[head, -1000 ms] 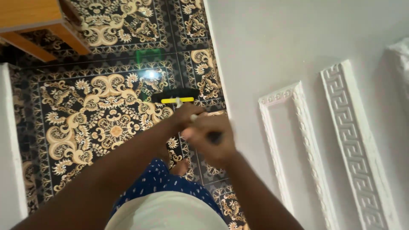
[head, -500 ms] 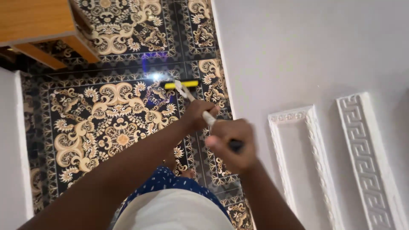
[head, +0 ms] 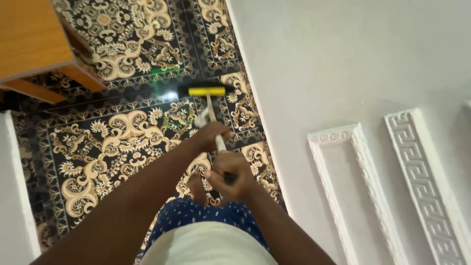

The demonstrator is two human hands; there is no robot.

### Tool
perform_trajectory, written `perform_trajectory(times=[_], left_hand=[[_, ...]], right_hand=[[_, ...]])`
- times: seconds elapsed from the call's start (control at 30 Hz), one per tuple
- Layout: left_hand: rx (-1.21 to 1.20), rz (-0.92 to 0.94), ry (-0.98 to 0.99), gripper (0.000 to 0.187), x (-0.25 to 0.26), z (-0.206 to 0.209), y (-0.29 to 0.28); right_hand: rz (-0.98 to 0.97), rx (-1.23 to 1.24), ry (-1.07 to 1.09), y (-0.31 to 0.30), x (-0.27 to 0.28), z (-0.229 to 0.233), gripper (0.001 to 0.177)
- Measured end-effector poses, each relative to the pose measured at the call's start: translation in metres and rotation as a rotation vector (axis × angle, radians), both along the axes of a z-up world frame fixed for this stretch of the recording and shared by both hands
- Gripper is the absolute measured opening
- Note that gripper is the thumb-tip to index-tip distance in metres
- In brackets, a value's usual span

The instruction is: Squeegeeing a tiled floor and moving a wooden board to clear the path.

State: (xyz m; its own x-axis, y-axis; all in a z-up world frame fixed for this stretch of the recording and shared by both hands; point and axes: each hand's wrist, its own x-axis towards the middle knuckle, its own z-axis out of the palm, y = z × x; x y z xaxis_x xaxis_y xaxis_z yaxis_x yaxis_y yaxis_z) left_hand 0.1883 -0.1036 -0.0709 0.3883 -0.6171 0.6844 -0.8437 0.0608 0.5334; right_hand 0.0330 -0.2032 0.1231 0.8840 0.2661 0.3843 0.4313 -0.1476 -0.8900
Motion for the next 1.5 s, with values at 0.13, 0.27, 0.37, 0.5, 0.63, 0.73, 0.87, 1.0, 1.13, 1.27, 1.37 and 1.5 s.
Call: perform_trajectory(times=[0.13, 0.27, 0.37, 0.5, 0.63, 0.73, 0.87, 1.0, 1.13, 1.27, 1.37, 1.5], left_hand=[[-0.020, 0.141, -0.103, 0.032, 0.006, 0.037, -0.009], [0.036, 0.102, 0.213, 0.031, -0.004, 0.090, -0.029], [0.022, 0.016, 0.302, 0.024, 0.000, 0.095, -0.033], [-0.021, -0.131, 0.256, 0.024, 0.018, 0.090, -0.028], [0.046, -0.058, 0.232, 0.024, 0.042, 0.064, -0.028], [0.126, 0.091, 0.286, 0.032, 0.056, 0.031, -0.039], [0.045, 0.303, 0.091, 0.034, 0.051, 0.033, -0.058], [0.044, 0.375, 0.248, 0.034, 0.035, 0.083, -0.078], [0.106, 0.315, 0.435, 0.030, 0.040, 0.105, -0.087], [0.149, 0.086, 0.469, 0.022, 0.063, 0.088, -0.070], [0.206, 0.050, 0.400, 0.025, 0.096, 0.075, -0.049], [0.254, 0.189, 0.382, 0.029, 0.103, 0.023, -0.039]], right_hand=[[0.058, -0.035, 0.013, -0.017, 0.017, 0.032, 0.040], [0.068, 0.204, 0.020, -0.039, 0.029, 0.100, 0.037], [-0.017, 0.317, 0.095, -0.048, 0.040, 0.100, 0.034], [0.042, 0.260, 0.049, -0.041, 0.054, 0.094, 0.041], [0.129, 0.082, -0.129, -0.050, 0.073, 0.065, 0.038], [0.124, 0.022, 0.025, -0.063, 0.083, 0.041, 0.040], [0.313, -0.076, 0.057, -0.089, 0.088, 0.037, 0.042], [0.359, 0.085, 0.076, -0.117, 0.094, 0.084, 0.040], [0.308, 0.334, 0.183, -0.131, 0.109, 0.113, 0.041], [0.336, 0.195, 0.220, -0.126, 0.124, 0.103, 0.042], [0.349, 0.074, 0.069, -0.110, 0.141, 0.094, 0.044], [0.424, 0.000, 0.055, -0.091, 0.150, 0.019, 0.041]])
